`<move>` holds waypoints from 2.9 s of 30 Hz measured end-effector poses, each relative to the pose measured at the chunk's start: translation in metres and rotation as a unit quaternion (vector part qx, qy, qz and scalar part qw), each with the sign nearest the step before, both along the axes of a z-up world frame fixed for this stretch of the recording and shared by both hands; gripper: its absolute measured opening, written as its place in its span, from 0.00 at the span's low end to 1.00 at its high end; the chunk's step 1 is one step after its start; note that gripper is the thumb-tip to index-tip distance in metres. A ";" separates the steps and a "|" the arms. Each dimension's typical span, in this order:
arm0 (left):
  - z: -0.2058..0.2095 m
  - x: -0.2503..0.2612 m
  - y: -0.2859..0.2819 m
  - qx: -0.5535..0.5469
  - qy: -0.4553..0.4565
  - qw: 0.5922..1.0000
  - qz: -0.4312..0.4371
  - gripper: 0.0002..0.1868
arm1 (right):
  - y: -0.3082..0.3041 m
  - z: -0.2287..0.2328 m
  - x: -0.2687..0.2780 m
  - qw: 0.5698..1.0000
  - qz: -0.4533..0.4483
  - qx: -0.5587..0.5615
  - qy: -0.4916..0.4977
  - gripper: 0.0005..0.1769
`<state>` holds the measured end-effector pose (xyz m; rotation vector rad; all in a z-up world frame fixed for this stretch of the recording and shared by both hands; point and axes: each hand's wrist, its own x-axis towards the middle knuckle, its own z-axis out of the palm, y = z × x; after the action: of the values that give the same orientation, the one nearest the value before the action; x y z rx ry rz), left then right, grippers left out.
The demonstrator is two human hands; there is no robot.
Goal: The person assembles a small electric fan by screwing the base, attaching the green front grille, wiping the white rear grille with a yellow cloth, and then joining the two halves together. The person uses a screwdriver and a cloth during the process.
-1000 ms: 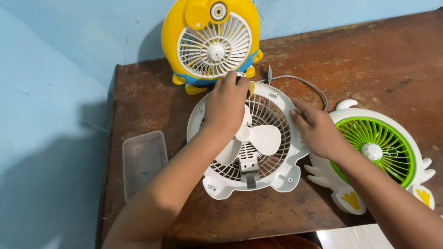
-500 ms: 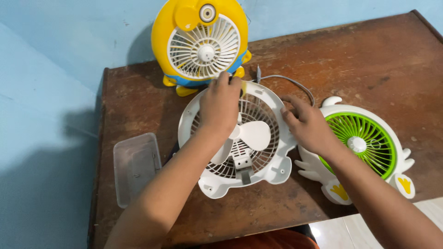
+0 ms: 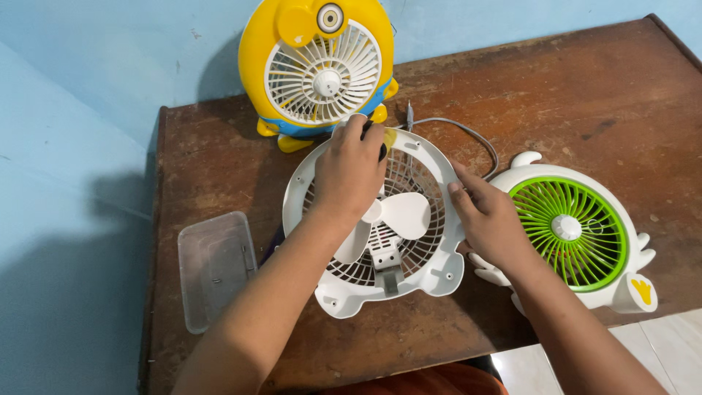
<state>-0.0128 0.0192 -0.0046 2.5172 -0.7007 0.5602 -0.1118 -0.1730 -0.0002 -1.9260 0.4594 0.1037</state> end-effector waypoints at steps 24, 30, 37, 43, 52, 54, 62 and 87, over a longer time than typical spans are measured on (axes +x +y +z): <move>-0.003 0.006 -0.009 0.090 -0.035 0.994 0.045 0.09 | -0.024 0.017 -0.037 0.909 0.155 -0.237 -0.304 0.18; -0.011 0.013 -0.016 0.084 0.013 0.996 0.033 0.11 | -0.062 0.017 -0.052 0.911 0.041 -0.254 -0.322 0.18; -0.006 0.005 -0.009 0.027 -0.025 0.999 -0.027 0.19 | -0.050 0.003 -0.003 0.951 0.051 -0.140 -0.273 0.19; 0.000 0.001 0.000 0.010 -0.030 0.999 -0.043 0.20 | -0.020 -0.022 0.023 0.980 0.109 -0.005 -0.165 0.24; -0.005 0.004 -0.009 0.025 -0.042 0.998 -0.043 0.14 | -0.017 -0.014 0.028 0.961 0.151 -0.103 -0.207 0.26; -0.003 0.006 -0.009 -0.009 -0.080 0.989 -0.124 0.17 | -0.018 -0.004 0.025 0.957 0.157 -0.172 -0.174 0.30; 0.004 0.013 0.001 0.112 0.033 0.992 0.058 0.13 | -0.015 0.007 0.018 0.979 0.126 -0.131 -0.090 0.31; 0.006 0.003 -0.004 0.004 -0.075 0.986 -0.147 0.14 | -0.027 -0.021 0.020 0.952 0.118 -0.204 -0.197 0.25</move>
<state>-0.0098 0.0150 0.0016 2.3360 -1.1094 0.6427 -0.0918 -0.1995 -0.0217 -2.3312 -0.0252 -0.2375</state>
